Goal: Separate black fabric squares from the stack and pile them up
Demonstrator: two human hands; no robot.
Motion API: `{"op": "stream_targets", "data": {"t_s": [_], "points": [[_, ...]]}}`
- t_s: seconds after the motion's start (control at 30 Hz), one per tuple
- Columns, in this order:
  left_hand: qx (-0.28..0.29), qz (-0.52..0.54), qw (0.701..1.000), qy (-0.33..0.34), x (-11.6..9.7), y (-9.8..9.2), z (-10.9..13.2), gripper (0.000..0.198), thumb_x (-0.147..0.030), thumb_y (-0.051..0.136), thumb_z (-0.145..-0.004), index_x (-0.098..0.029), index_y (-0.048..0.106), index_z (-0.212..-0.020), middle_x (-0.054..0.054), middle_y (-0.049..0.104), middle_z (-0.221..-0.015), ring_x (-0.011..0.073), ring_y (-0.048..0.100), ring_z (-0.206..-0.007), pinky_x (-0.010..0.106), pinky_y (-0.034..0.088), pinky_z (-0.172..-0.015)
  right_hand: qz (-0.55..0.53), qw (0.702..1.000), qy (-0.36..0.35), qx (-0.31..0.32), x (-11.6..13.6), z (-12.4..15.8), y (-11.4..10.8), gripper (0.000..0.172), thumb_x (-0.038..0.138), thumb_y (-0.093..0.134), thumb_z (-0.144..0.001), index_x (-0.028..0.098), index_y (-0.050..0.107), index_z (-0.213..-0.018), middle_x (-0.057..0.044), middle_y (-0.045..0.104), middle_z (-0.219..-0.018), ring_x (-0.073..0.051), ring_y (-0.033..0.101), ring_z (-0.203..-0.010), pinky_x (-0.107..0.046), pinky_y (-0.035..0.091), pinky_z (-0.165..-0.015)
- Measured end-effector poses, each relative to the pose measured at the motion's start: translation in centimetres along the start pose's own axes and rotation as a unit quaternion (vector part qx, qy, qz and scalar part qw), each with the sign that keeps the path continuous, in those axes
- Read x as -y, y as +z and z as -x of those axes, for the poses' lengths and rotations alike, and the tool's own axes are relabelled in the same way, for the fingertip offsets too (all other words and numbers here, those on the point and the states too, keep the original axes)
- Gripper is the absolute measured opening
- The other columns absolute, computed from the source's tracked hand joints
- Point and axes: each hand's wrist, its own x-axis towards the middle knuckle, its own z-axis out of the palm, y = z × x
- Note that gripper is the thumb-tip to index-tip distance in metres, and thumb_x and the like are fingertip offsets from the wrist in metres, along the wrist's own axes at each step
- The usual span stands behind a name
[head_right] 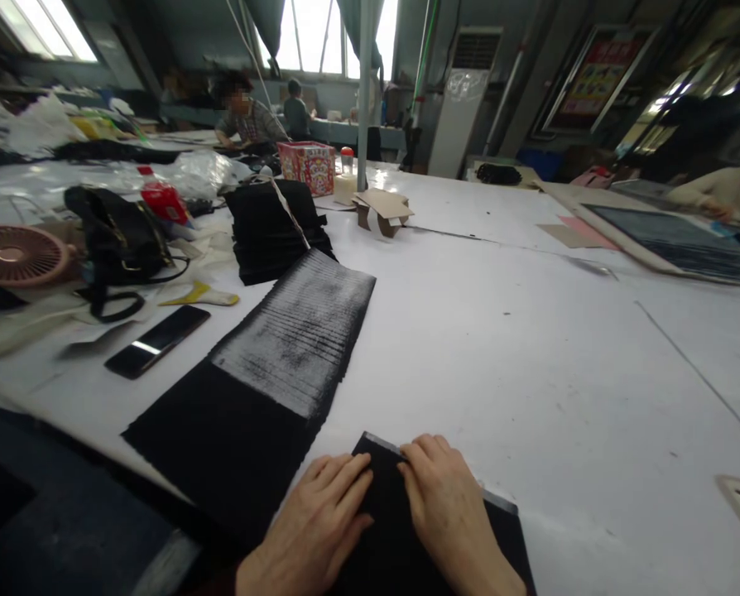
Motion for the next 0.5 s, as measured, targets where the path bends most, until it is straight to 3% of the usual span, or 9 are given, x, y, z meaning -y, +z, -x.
{"op": "stream_targets", "data": {"t_s": [0.07, 0.17, 0.33, 0.5], "points": [[-0.008, 0.002, 1.0, 0.0, 0.3, 0.3, -0.2, 0.036, -0.028, 0.056, -0.091, -0.017, 0.058, -0.126, 0.011, 0.058, -0.133, 0.0265, 0.056, -0.115, 0.041, 0.047, -0.1, 0.006, 1.0, 0.001, -0.013, 0.4, -0.9, 0.4, 0.02, 0.011, 0.043, -0.093, 0.02, 0.06, -0.101, -0.007, 0.06, -0.094, -0.023, 0.054, -0.089, -0.039, 0.043, -0.079], [-0.031, 0.002, 0.999, 0.016, 0.6, 0.7, -0.2, 0.036, -0.024, 0.056, -0.09, -0.017, 0.058, -0.126, 0.009, 0.06, -0.131, 0.0254, 0.058, -0.114, 0.04, 0.048, -0.099, 0.025, 0.999, 0.006, -0.035, 1.7, -0.2, 0.5, 0.022, 0.009, 0.045, -0.09, 0.02, 0.059, -0.103, -0.006, 0.059, -0.093, -0.024, 0.053, -0.089, -0.039, 0.041, -0.078], [-0.099, -0.04, 0.991, 0.085, 1.6, 2.3, 0.1, 0.036, -0.023, 0.051, -0.091, -0.017, 0.059, -0.126, 0.008, 0.06, -0.132, 0.026, 0.058, -0.116, 0.039, 0.05, -0.095, 0.074, 0.996, 0.005, -0.05, 3.2, 4.1, 0.6, 0.02, 0.012, 0.05, -0.086, 0.019, 0.059, -0.102, -0.004, 0.059, -0.087, -0.022, 0.051, -0.08, -0.037, 0.037, -0.07], [-0.13, -0.066, 0.979, 0.141, 2.5, 3.6, -0.4, 0.042, -0.03, 0.051, -0.092, -0.021, 0.055, -0.133, 0.005, 0.061, -0.132, 0.0258, 0.061, -0.113, 0.041, 0.05, -0.094, 0.152, 0.983, 0.013, -0.105, 0.7, 8.9, 0.7, 0.019, 0.011, 0.05, -0.083, 0.016, 0.061, -0.097, -0.004, 0.056, -0.077, -0.02, 0.047, -0.069, -0.036, 0.033, -0.063]]}}
